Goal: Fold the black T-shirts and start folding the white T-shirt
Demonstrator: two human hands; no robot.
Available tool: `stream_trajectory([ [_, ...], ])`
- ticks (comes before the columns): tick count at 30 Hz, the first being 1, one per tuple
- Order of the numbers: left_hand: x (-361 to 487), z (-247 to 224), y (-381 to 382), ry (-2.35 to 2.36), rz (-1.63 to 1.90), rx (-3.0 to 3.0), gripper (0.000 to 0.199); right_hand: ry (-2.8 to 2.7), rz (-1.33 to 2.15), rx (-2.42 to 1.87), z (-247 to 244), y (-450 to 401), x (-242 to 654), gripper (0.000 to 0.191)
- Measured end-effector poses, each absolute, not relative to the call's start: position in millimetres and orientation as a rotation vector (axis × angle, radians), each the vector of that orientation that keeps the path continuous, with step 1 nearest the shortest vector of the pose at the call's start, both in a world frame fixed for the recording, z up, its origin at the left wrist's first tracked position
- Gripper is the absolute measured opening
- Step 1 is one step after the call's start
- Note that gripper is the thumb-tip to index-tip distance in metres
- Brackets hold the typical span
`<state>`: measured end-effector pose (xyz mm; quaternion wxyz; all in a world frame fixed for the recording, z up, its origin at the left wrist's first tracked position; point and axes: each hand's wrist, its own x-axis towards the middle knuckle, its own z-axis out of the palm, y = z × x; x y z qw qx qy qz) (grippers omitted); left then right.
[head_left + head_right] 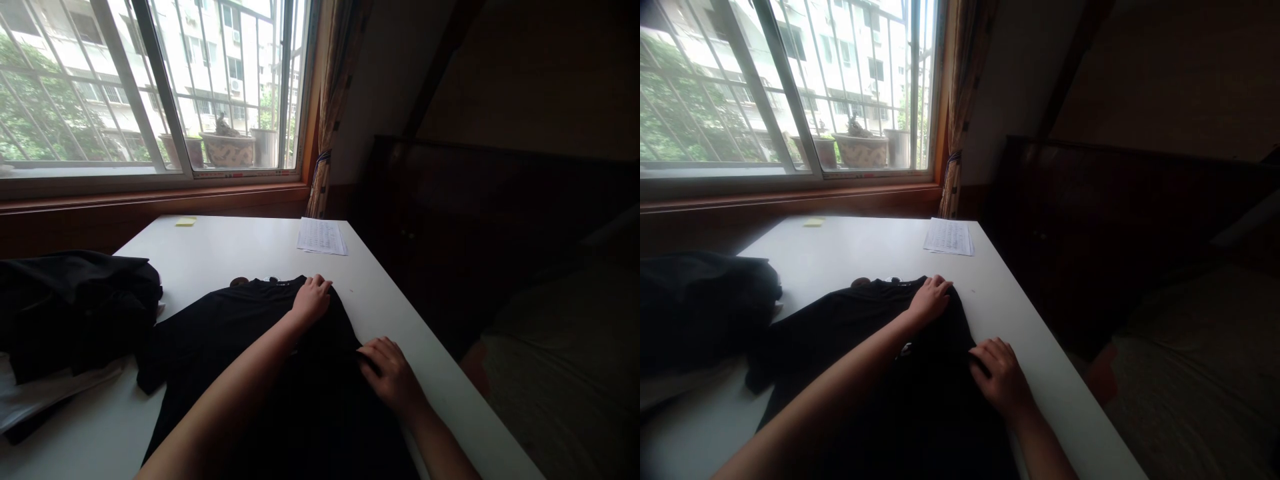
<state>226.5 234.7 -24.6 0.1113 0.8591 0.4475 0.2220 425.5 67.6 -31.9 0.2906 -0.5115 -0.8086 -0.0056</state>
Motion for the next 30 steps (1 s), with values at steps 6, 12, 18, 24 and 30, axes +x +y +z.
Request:
stream_trajectory([
  [6, 231.6, -35.5, 213.4, 0.994, 0.600, 2.728, 0.042, -2.291, 0.055, -1.393, -26.0, 66.4, 424.9, 0.017],
  [12, 231.7, -58.4, 211.7, 1.042, 0.497, 2.760, 0.061, -2.212, -0.080, -1.519, -39.0, 72.4, 432.0, 0.020],
  [18, 231.0, -61.4, 225.9, 1.252, 0.481, 2.703, 0.057, -2.181, -0.163, -1.667, -47.5, 75.1, 436.8, 0.018],
  [24, 221.7, -56.8, 233.2, 1.444, 0.533, 2.658, 0.057, -2.148, -0.150, -1.623, -48.4, 75.5, 439.5, 0.021],
  [30, 226.0, -41.9, 205.6, 1.151, 0.608, 2.882, 0.051, -2.013, -0.277, -1.557, -51.8, 78.8, 442.1, 0.009],
])
